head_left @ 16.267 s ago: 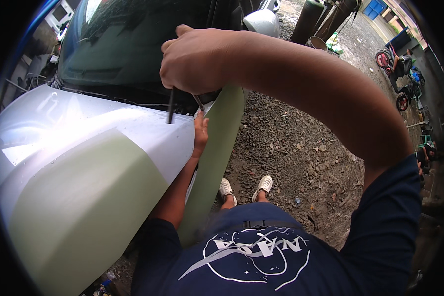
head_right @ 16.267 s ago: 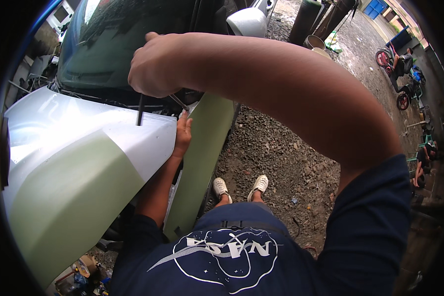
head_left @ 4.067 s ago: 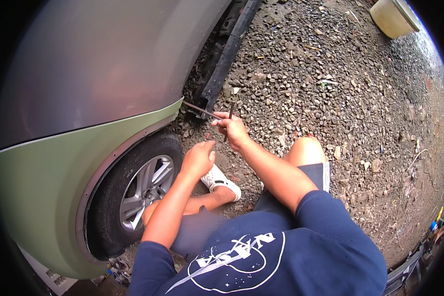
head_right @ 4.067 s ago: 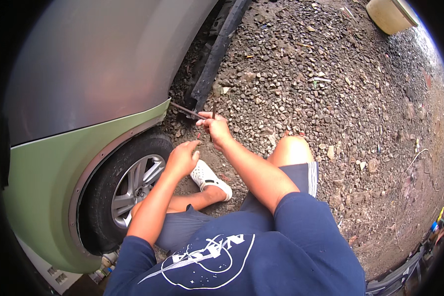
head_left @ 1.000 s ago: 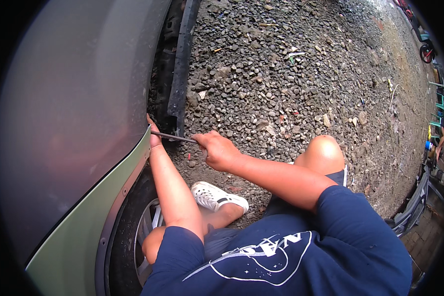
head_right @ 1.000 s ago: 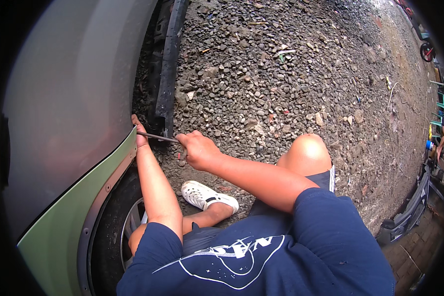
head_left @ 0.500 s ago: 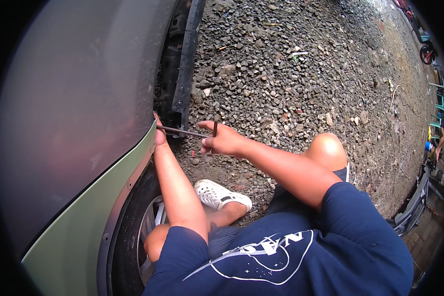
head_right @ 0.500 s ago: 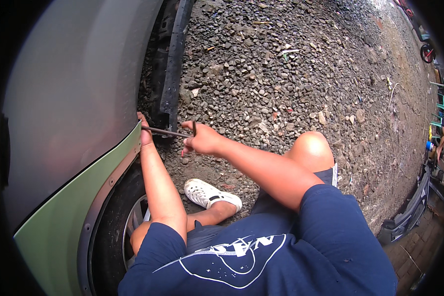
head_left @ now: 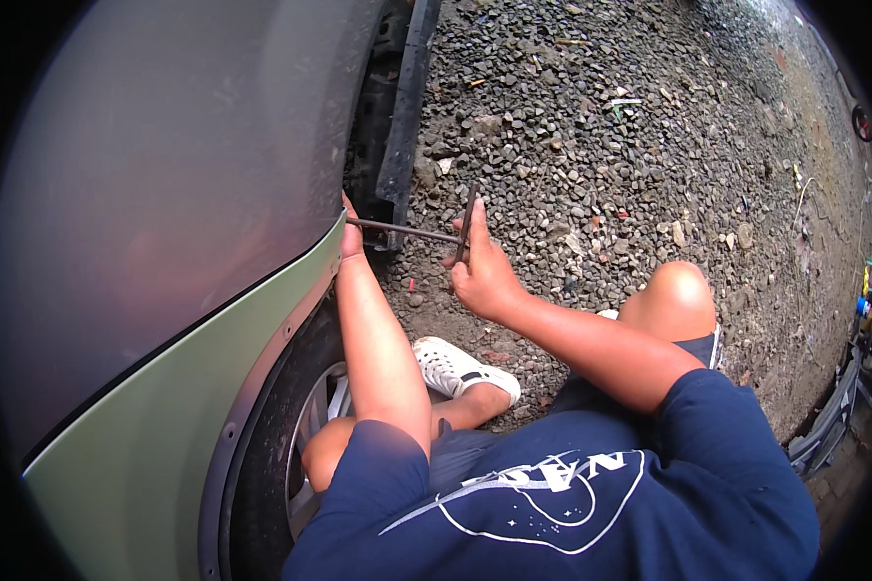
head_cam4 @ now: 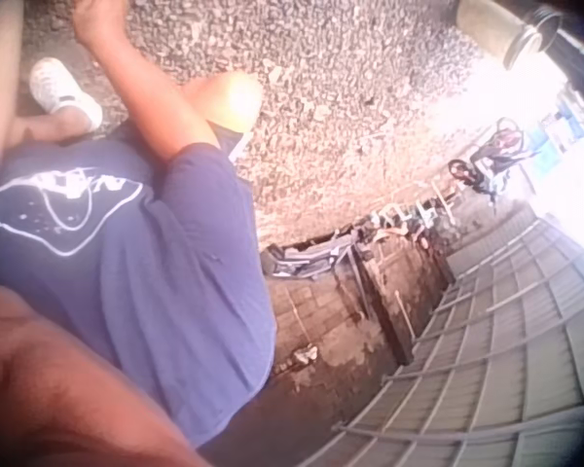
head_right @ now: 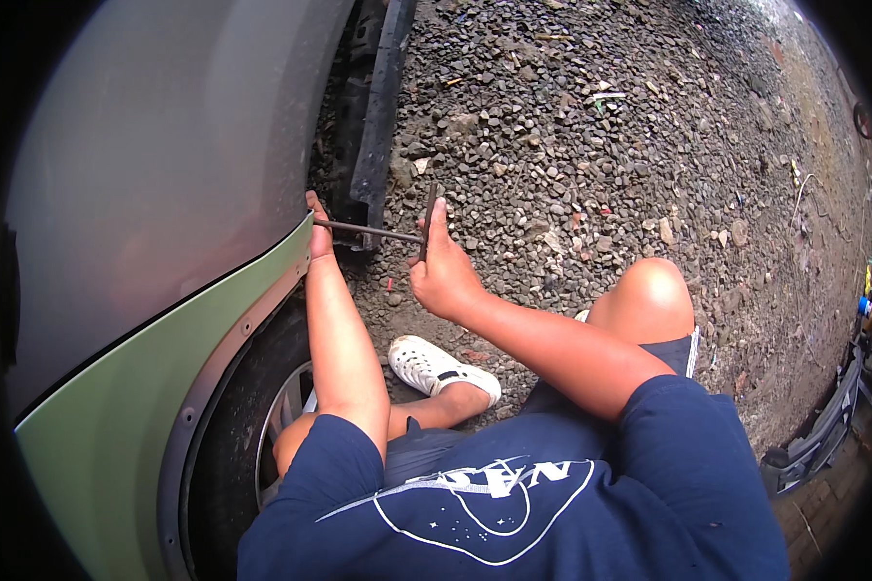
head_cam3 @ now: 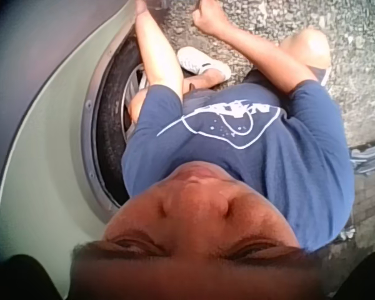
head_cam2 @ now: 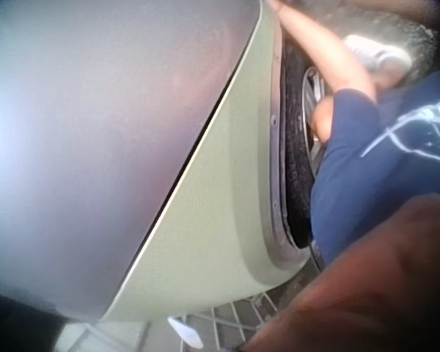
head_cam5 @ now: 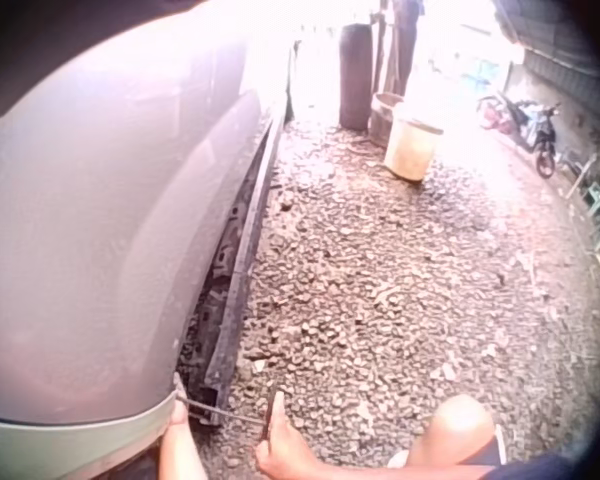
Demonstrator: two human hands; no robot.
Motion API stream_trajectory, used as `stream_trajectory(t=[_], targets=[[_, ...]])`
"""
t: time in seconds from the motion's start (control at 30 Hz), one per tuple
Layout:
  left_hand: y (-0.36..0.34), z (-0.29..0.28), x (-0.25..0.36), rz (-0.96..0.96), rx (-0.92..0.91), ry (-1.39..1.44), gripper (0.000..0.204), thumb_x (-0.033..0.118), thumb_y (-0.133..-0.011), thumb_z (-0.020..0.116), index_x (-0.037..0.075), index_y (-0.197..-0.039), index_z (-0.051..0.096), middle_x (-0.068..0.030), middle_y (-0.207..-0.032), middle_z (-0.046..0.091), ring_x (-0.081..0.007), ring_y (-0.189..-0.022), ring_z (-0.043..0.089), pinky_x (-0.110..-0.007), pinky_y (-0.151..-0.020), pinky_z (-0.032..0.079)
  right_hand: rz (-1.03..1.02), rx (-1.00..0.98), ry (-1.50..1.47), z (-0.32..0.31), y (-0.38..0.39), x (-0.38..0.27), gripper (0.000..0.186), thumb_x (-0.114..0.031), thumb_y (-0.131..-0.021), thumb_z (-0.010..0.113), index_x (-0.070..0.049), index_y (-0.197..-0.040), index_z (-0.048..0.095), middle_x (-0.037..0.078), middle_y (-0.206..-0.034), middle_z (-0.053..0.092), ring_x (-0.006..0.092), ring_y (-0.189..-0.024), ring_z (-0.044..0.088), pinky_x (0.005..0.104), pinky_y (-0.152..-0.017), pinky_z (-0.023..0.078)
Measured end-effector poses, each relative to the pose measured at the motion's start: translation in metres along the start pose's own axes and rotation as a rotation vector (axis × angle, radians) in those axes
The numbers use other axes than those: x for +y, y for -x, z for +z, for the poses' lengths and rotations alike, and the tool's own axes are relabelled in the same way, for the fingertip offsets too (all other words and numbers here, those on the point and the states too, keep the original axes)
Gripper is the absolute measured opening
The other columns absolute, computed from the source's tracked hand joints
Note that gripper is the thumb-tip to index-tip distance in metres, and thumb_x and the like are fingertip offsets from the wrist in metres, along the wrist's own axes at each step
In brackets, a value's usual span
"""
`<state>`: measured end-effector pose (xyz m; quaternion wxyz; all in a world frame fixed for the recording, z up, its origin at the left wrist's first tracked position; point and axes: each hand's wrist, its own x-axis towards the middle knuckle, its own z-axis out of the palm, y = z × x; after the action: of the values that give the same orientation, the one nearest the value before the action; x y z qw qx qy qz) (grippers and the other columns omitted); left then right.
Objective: The person uses a tool to work on the edge of a car door and fender, then checks the alignment by pressing on the panel by hand.
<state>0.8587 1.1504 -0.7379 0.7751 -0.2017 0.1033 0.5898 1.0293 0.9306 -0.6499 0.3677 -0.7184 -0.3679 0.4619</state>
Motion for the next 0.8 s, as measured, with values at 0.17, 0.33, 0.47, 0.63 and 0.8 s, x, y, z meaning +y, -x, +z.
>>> stream_trajectory(t=[0.17,0.33,0.47,0.63,0.8], targets=[[-0.007,-0.001,-0.005,0.026,0.071,-0.04,0.011,0.013,-0.101,0.056,0.005,-0.098,0.064,-0.0046,-0.092,0.057,-0.0199,-0.087,0.051,-0.034,-0.077,0.045,-0.245,0.022,0.466,-0.016,0.008,-0.001,0.103,0.0,-0.085,0.061,-0.002,-0.167,-0.002,0.033,-0.155,0.044,0.0465,-0.12,0.062,0.0507,-0.106,0.048],[-0.02,-0.033,0.05,-0.101,-0.018,0.011,0.01,0.007,-0.099,0.058,0.004,-0.103,0.066,-0.005,-0.098,0.057,-0.0171,-0.087,0.052,-0.028,-0.076,0.046,-0.538,0.117,0.701,-0.011,0.0,0.018,0.089,-0.011,-0.083,0.07,0.001,-0.161,0.029,0.025,-0.133,0.057,0.0389,-0.104,0.061,0.0468,-0.096,0.047],[-0.028,-0.034,0.047,-0.203,-0.049,0.081,0.011,0.005,-0.097,0.059,0.003,-0.104,0.067,-0.0058,-0.1,0.058,-0.0175,-0.089,0.052,-0.028,-0.077,0.046,-0.513,0.008,0.793,-0.026,-0.002,0.004,0.075,-0.032,-0.085,0.078,0.001,-0.145,0.049,0.014,-0.113,0.062,0.031,-0.097,0.061,0.0417,-0.09,0.045],[-0.012,-0.017,0.019,-0.108,-0.025,0.003,0.013,0.011,-0.097,0.061,0.004,-0.105,0.067,-0.0058,-0.099,0.057,-0.0197,-0.092,0.05,-0.034,-0.079,0.044,0.029,-0.199,0.523,-0.035,-0.024,-0.022,0.055,-0.056,-0.089,0.078,-0.005,-0.109,0.073,0.012,-0.077,0.069,0.0334,-0.076,0.069,0.0451,-0.072,0.052],[0.002,-0.006,0.015,-0.127,-0.11,0.028,0.018,0.019,-0.099,0.06,0.004,-0.106,0.067,-0.0079,-0.103,0.061,-0.0222,-0.097,0.052,-0.04,-0.085,0.041,0.082,-0.204,0.456,-0.035,-0.039,-0.029,0.059,-0.062,-0.097,0.064,-0.005,-0.099,0.077,0.021,-0.084,0.072,0.0381,-0.084,0.071,0.0502,-0.079,0.055]])
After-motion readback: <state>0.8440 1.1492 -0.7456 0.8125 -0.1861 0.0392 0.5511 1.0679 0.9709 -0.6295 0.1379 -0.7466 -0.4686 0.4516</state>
